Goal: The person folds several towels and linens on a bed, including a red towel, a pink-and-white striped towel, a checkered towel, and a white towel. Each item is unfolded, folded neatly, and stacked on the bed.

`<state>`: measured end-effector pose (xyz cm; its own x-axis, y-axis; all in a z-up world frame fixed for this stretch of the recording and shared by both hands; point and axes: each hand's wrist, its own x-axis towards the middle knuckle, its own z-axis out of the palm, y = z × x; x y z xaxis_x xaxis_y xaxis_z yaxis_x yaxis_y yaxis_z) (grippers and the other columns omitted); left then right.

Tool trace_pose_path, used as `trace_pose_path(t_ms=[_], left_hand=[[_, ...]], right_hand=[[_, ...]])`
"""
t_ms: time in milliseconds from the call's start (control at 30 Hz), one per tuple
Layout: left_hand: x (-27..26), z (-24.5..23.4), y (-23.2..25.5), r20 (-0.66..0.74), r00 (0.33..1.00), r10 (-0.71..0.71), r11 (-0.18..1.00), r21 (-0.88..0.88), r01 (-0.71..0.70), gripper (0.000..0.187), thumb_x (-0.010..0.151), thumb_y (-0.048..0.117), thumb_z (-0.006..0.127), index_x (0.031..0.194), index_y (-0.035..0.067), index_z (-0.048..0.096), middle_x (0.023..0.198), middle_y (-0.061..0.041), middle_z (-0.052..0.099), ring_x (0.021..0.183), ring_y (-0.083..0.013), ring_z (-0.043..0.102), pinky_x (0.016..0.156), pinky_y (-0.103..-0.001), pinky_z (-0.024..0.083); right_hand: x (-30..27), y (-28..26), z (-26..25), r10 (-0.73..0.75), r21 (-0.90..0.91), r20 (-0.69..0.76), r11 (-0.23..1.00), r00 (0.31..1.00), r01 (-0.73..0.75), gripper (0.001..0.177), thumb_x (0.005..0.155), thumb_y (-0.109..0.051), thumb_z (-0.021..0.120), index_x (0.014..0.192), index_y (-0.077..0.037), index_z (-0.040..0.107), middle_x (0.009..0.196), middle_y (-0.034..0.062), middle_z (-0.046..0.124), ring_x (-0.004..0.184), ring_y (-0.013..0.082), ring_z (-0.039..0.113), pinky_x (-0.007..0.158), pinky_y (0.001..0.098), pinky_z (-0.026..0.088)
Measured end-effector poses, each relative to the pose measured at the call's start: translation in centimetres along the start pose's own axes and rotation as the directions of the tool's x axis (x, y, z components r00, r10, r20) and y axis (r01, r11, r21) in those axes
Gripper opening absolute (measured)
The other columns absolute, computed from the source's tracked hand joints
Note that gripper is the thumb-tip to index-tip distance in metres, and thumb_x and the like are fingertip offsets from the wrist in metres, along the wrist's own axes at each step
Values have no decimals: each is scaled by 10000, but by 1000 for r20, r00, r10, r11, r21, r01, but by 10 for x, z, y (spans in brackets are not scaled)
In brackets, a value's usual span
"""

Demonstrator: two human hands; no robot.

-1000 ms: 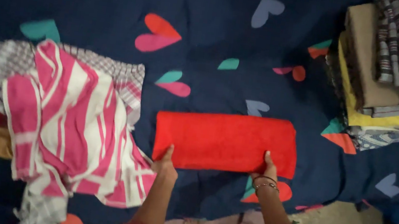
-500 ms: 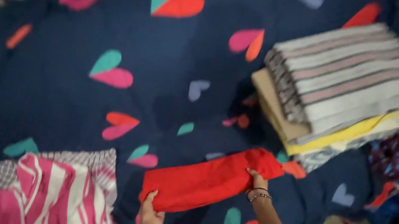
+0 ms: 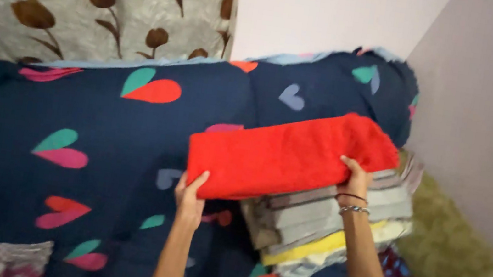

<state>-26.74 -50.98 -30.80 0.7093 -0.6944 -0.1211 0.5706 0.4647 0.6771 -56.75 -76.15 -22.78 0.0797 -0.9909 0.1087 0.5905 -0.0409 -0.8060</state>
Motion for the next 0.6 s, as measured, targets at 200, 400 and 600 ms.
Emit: trace_pose_path(t_ms=[200,400,600], left_hand=[[80,61,-162,56,949,-311,617,771,157,748,870,349,793,1442,9,452,1372,-131,586,1293,-275,561,1108,-454,449],[74,75,-236,186,983,13,53,981,-186,838,902,395,737,1517,1,325,1603,-260,309,1488,-450,285,1221,-491,252],[2,110,-127,6,868,496,137,987,-85,760,984,305,559,1617,90,198,1699,-167,147,1560,-436,124,1107,-759,168]], right_hand=[[141,-41,-91,12,-416,-216,904,976,-103,948,734,-267,849,1504,-64,334,1433,140,506,1283,321,532,1062,448,456],[172,29,-154,-82,-892,-422,217,903,-397,1307,692,-525,924,1624,-15,163,1598,278,343,1448,416,394,1176,458,355],[122,107,-94,30,-684,-234,705,972,-187,1212,762,-419,865,1628,-43,105,1667,216,260,1520,344,312,1217,421,294]])
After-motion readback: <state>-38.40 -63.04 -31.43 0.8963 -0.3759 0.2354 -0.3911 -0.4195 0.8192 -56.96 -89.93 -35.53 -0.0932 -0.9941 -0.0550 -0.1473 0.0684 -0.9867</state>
